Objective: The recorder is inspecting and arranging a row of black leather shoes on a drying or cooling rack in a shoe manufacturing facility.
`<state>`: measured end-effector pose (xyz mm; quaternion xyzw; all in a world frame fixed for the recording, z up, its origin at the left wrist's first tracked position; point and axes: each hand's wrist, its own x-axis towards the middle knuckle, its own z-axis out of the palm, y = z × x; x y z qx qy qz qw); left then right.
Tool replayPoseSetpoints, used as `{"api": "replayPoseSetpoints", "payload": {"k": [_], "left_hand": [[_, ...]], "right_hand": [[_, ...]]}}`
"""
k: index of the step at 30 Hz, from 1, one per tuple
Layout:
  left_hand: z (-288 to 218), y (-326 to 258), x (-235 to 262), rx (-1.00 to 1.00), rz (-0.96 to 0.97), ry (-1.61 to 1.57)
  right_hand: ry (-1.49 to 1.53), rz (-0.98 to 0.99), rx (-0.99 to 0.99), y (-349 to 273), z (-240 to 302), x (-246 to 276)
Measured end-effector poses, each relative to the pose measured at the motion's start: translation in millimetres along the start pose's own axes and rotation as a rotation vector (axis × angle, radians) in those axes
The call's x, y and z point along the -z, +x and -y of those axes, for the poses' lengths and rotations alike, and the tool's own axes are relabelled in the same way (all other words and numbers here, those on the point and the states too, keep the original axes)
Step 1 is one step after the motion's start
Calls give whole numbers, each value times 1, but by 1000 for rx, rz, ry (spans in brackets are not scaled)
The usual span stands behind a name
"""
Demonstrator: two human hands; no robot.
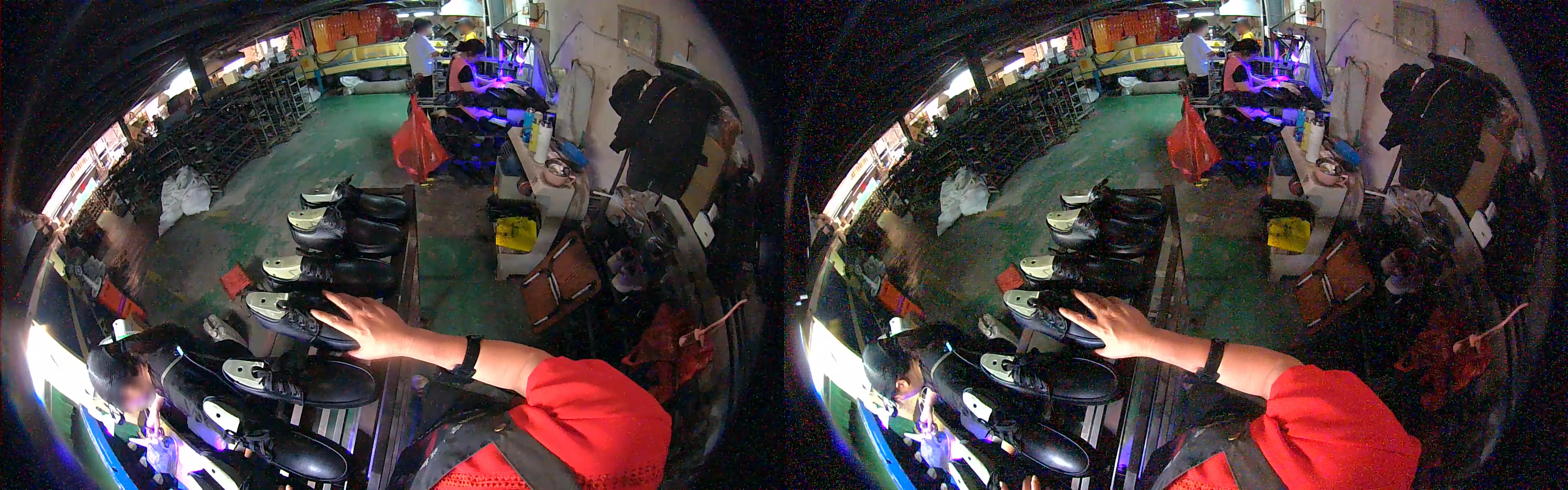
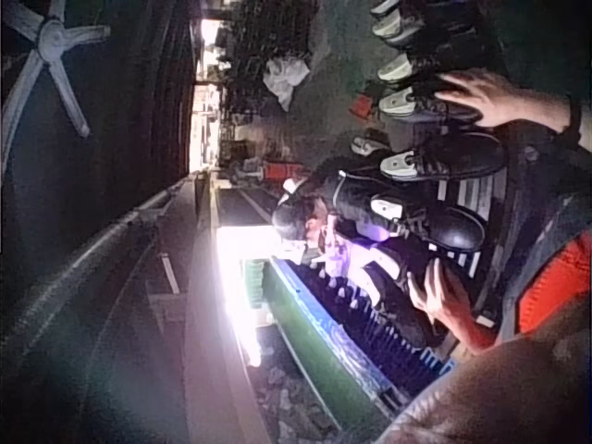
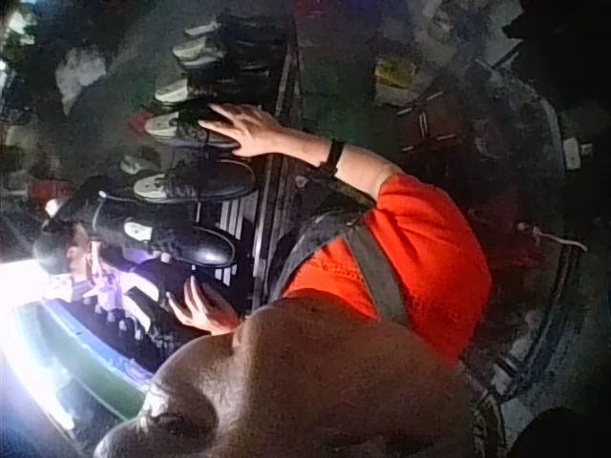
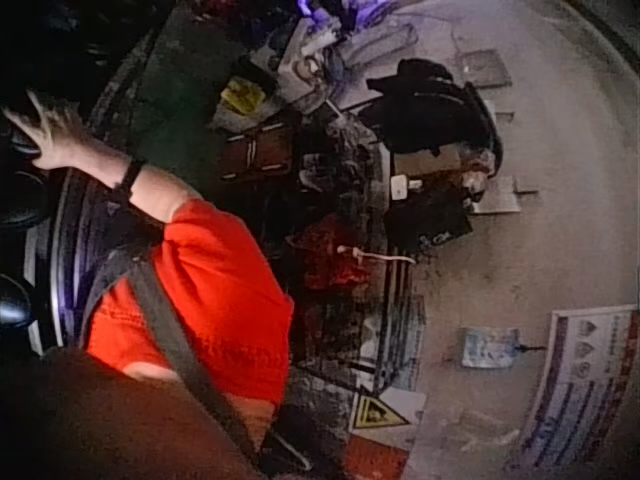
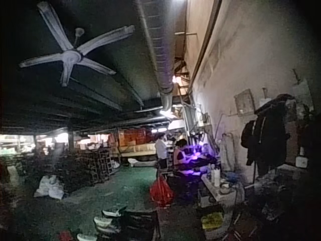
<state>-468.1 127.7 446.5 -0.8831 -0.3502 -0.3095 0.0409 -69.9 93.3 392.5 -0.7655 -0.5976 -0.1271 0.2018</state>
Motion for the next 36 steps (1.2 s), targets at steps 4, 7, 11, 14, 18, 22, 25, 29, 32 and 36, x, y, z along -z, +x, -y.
{"api": "replayPoseSetpoints", "payload": {"k": [4,7,11,14,18,22,25,29,32,36], "left_hand": [[-1,0,1,5,-1,2],[-1,0,1,-2,-2,7],[-1,1,1,-12,-7,8],[-1,1,1,-12,-6,10],[-1,0,1,-9,-5,8],[-1,0,1,-7,-7,1],[-1,0,1,-7,-10,9],[0,0,1,-17,-18,7],[0,0,1,-18,-17,10],[1,-1,1,-18,-14,6]], "right_hand": [[0,-22,12,0,-1,-2],[7,-23,12,-1,-1,-2],[20,5,-6,-1,-1,-2],[28,4,-5,-1,-1,-1],[21,6,-6,-1,0,-1],[17,2,-1,-1,0,0],[20,-1,-2,-1,1,0],[21,0,3,-2,1,1],[15,-4,6,-2,1,2],[20,11,0,-2,1,2]]}}
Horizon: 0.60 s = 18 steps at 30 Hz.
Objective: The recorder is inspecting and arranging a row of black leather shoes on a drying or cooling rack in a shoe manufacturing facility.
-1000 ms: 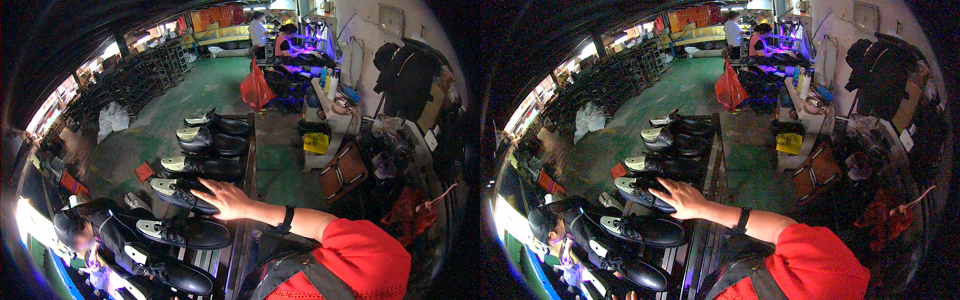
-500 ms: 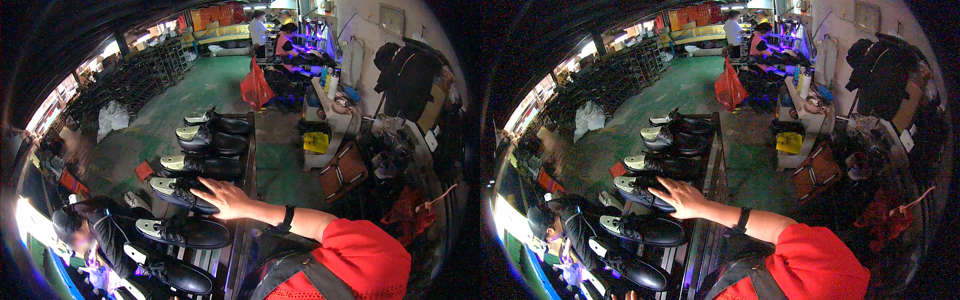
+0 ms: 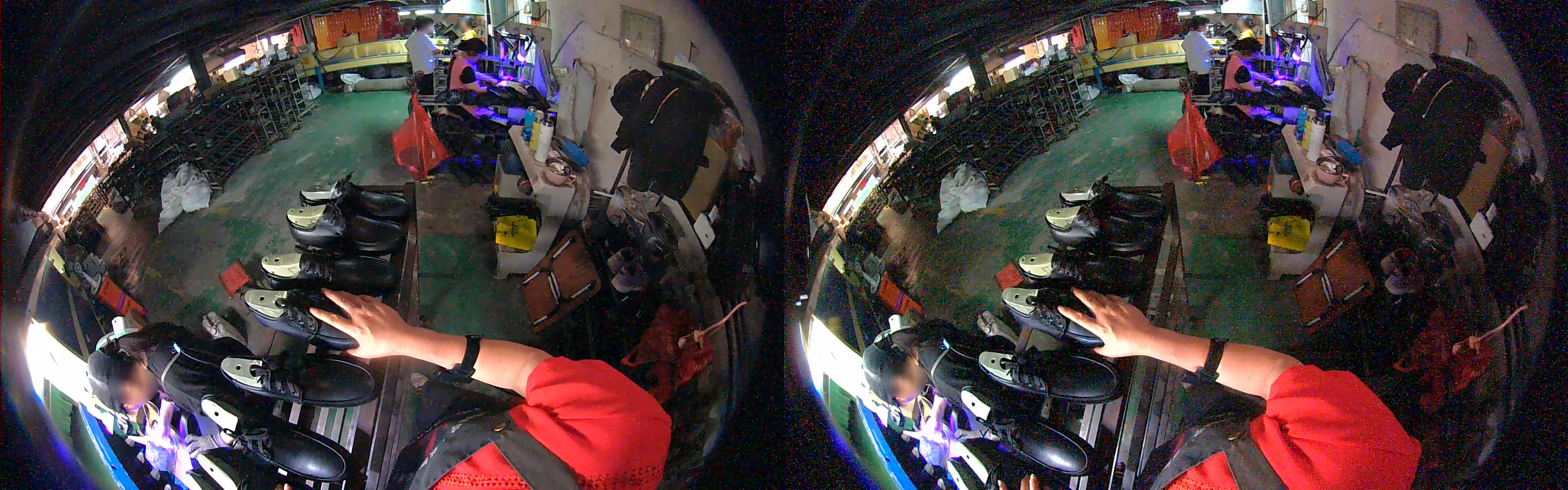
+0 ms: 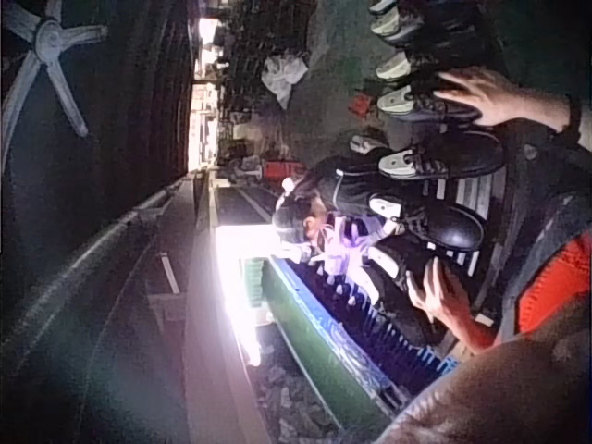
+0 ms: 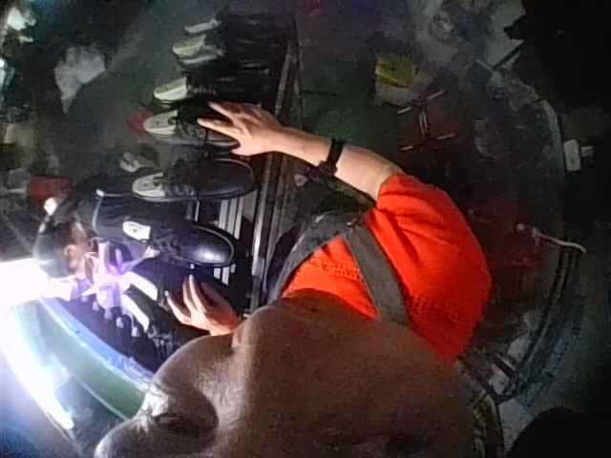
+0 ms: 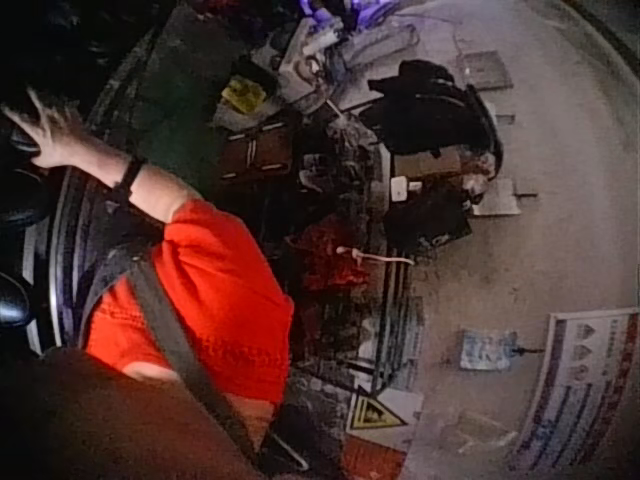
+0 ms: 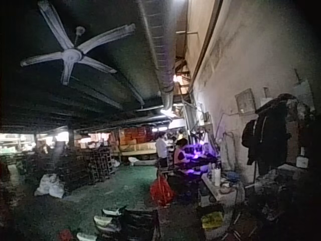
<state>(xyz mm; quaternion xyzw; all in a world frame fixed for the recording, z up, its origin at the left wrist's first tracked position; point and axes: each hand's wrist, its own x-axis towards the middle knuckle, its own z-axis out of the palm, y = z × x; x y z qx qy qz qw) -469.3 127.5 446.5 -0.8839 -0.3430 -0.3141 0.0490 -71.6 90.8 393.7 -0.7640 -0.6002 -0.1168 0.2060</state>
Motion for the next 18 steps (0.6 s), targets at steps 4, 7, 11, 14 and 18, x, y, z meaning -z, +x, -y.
{"api": "replayPoseSetpoints", "payload": {"k": [4,7,11,14,18], "left_hand": [[0,0,0,1,4,-13],[-1,0,2,10,7,-22],[-3,1,2,24,3,-5],[-4,3,2,27,-1,-3],[-5,3,2,24,1,0]], "right_hand": [[12,3,-5,-1,-1,-1],[8,-17,4,-1,0,-2],[-2,-37,11,-1,-1,-2],[-5,-26,5,0,0,-2],[2,-12,-3,0,0,-1]]}}
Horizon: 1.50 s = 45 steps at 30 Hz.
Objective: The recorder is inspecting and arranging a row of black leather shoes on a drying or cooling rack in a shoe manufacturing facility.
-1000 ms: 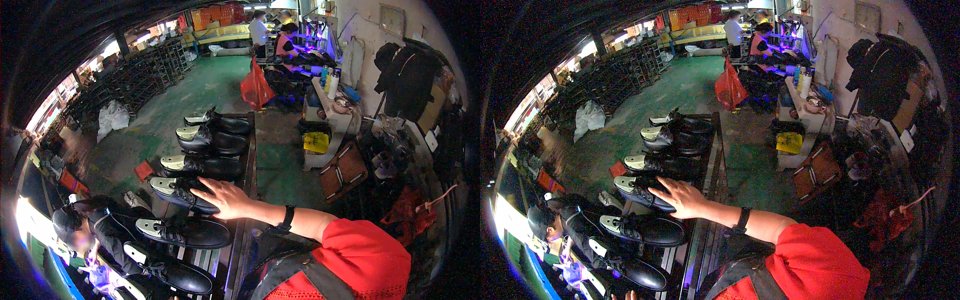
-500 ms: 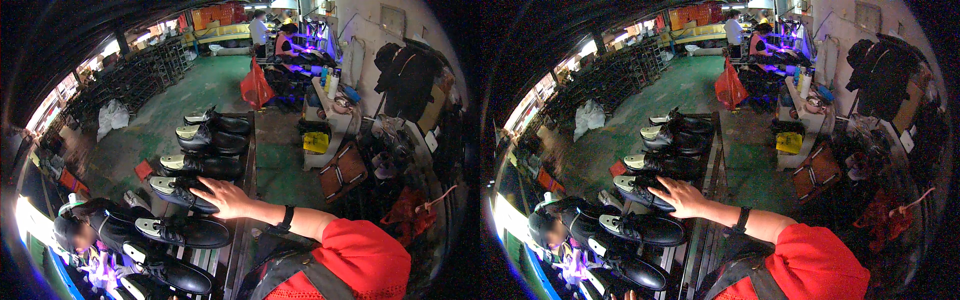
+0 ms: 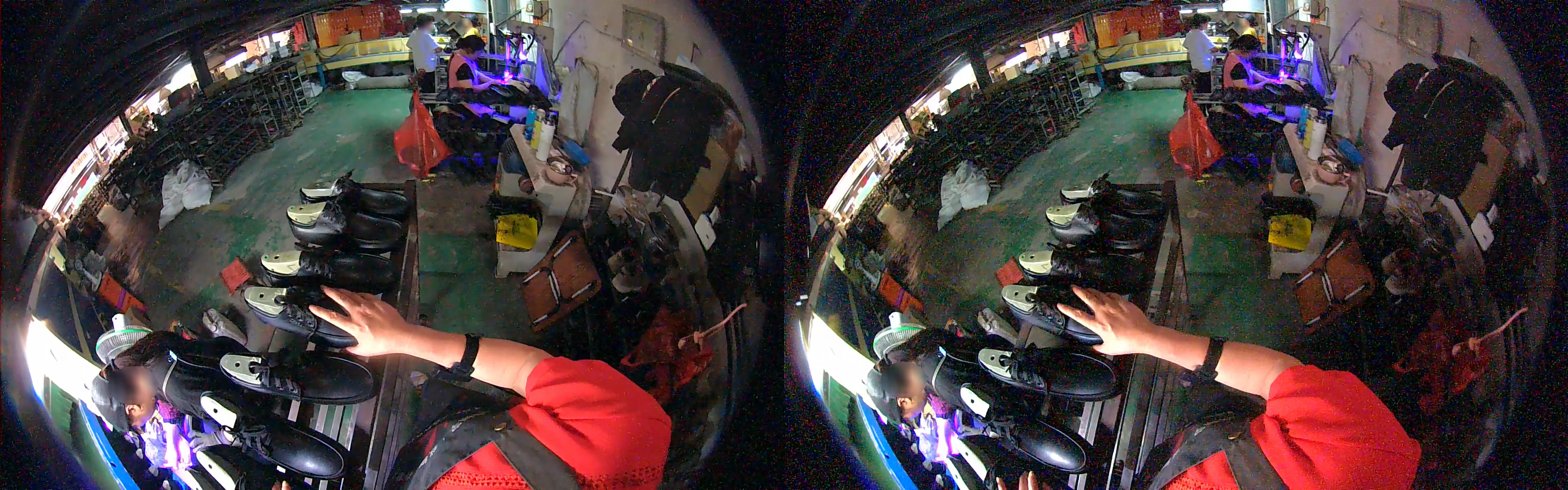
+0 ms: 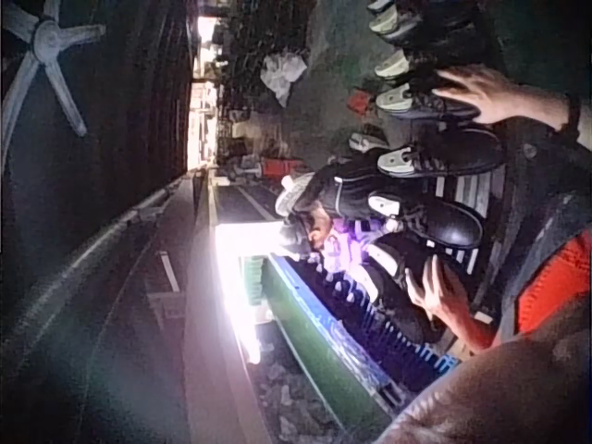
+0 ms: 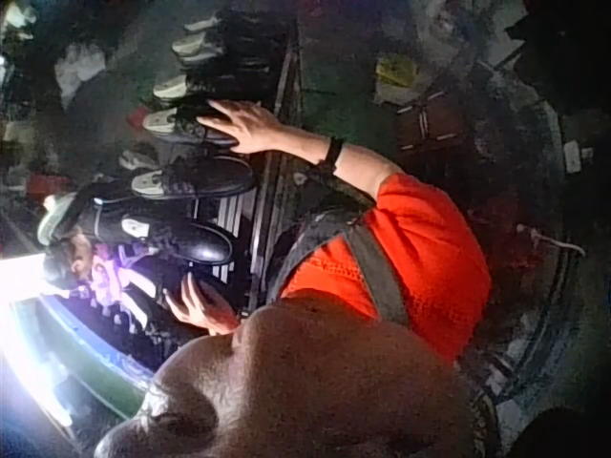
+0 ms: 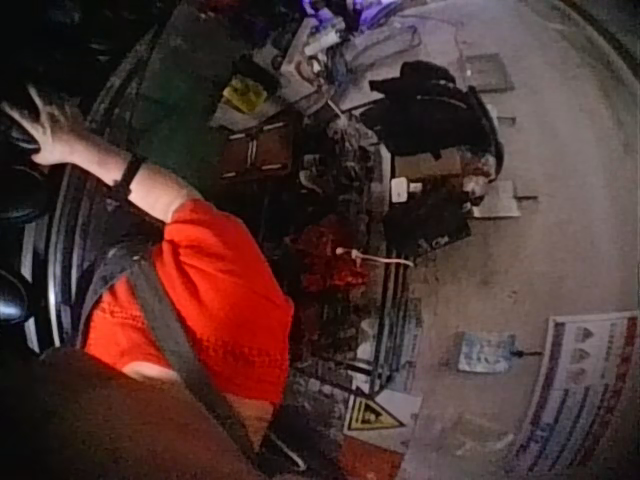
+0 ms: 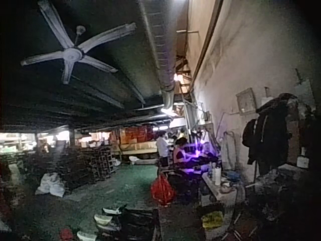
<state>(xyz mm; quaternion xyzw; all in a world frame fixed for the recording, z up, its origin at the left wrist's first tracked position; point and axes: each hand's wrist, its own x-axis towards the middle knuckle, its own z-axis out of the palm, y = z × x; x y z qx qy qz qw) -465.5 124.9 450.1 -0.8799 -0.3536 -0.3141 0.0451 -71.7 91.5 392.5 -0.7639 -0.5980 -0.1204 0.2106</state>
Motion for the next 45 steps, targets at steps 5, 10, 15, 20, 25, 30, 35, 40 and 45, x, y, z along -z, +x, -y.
{"api": "replayPoseSetpoints", "payload": {"k": [5,10,15,20,25,30,35,40,45], "left_hand": [[0,-1,0,1,10,5],[0,-1,-1,-6,12,13],[1,-1,-2,-23,5,13],[2,-3,-2,-23,14,20],[3,-5,-2,-20,6,18],[3,-5,-3,-20,4,16],[1,-4,-2,-19,-1,12],[-4,-2,1,1,3,6],[-5,0,-4,81,-22,-88]], "right_hand": [[14,-4,-9,-1,1,2],[22,17,-17,-1,1,2],[35,6,-3,-1,-1,-2],[41,-32,6,-2,-1,-4],[17,-35,8,-1,-1,-5],[10,-64,19,-2,0,-5],[4,-67,21,-1,-1,-6],[-11,-43,3,-1,1,-2],[-1,-71,37,3,4,10]]}}
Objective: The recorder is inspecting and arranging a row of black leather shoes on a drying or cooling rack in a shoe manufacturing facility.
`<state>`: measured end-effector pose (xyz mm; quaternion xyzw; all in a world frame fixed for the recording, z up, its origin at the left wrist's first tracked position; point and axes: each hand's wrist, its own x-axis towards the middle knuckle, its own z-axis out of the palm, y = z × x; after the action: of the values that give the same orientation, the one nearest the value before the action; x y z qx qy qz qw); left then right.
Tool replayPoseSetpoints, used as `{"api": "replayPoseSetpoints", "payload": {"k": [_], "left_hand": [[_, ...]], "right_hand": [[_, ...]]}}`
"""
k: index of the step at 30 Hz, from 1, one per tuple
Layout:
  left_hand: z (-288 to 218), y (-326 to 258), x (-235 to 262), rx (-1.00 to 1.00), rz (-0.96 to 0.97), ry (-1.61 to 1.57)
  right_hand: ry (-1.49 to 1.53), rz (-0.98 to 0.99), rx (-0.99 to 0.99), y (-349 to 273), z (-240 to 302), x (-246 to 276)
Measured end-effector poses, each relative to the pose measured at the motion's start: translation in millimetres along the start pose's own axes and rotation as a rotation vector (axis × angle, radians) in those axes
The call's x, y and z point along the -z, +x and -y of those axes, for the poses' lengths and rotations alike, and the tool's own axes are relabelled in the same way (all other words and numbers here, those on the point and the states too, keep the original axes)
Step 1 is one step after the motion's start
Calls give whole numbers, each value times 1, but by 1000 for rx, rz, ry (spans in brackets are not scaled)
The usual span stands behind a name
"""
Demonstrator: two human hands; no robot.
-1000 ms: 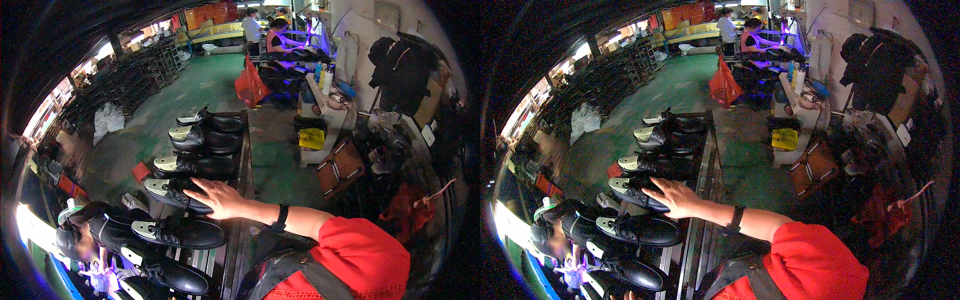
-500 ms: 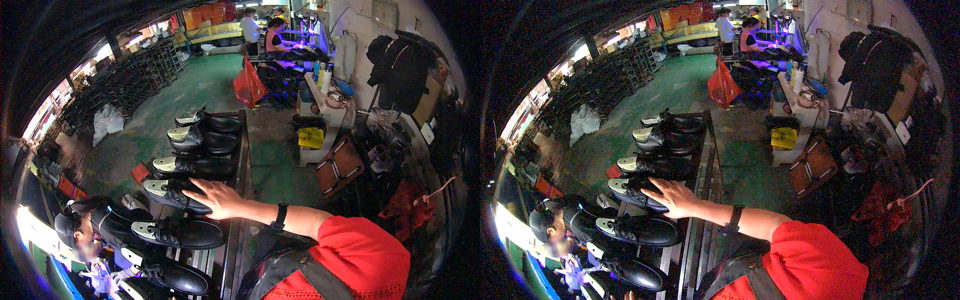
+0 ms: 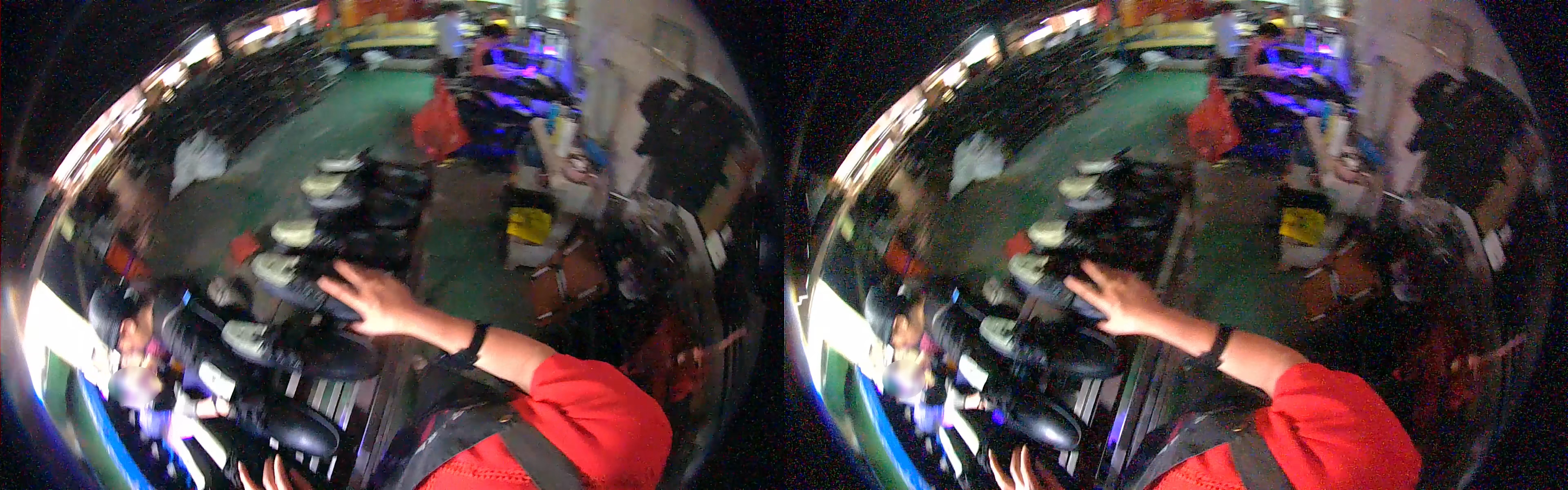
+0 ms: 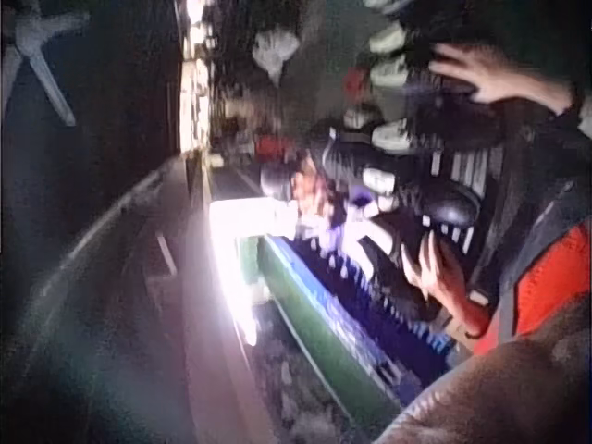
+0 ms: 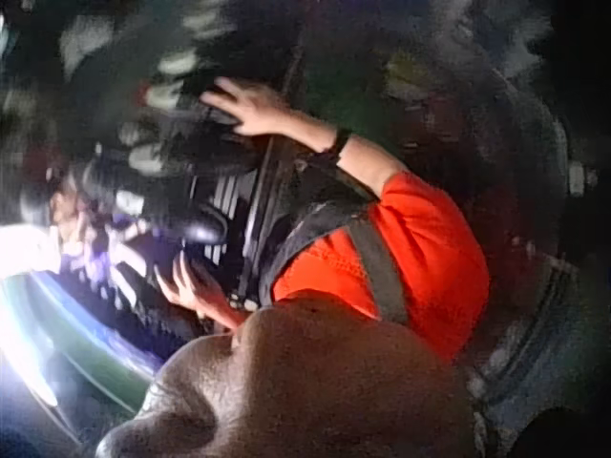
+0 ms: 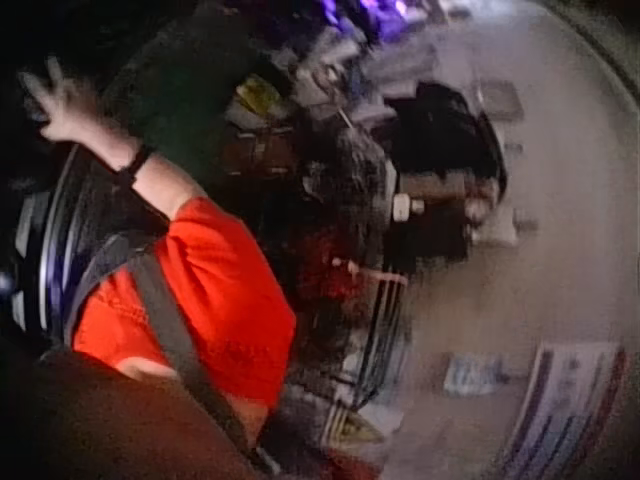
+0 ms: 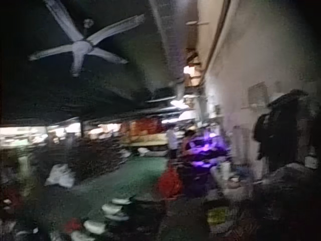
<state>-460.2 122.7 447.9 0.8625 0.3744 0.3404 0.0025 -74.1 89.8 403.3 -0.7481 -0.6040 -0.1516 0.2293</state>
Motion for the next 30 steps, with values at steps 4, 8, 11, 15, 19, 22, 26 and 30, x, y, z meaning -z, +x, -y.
{"api": "replayPoseSetpoints", "payload": {"k": [4,8,11,15,19,22,26,30], "left_hand": [[6,-8,-5,67,62,152],[13,-13,-4,91,27,94],[15,-14,-4,70,11,93],[15,-16,-4,70,4,59],[17,-17,-5,73,-7,44],[18,-18,-4,78,3,47],[20,-19,-5,70,-8,34],[22,-21,-7,60,-13,38]], "right_hand": [[51,61,-60,3,5,6],[20,84,-78,1,7,4],[18,12,-2,0,1,0],[15,45,-46,-3,-7,-4],[-3,23,-17,-3,-10,-7],[1,9,-7,-3,-8,-9],[-1,9,-4,-3,-9,-10],[-12,39,-41,-4,-10,-9]]}}
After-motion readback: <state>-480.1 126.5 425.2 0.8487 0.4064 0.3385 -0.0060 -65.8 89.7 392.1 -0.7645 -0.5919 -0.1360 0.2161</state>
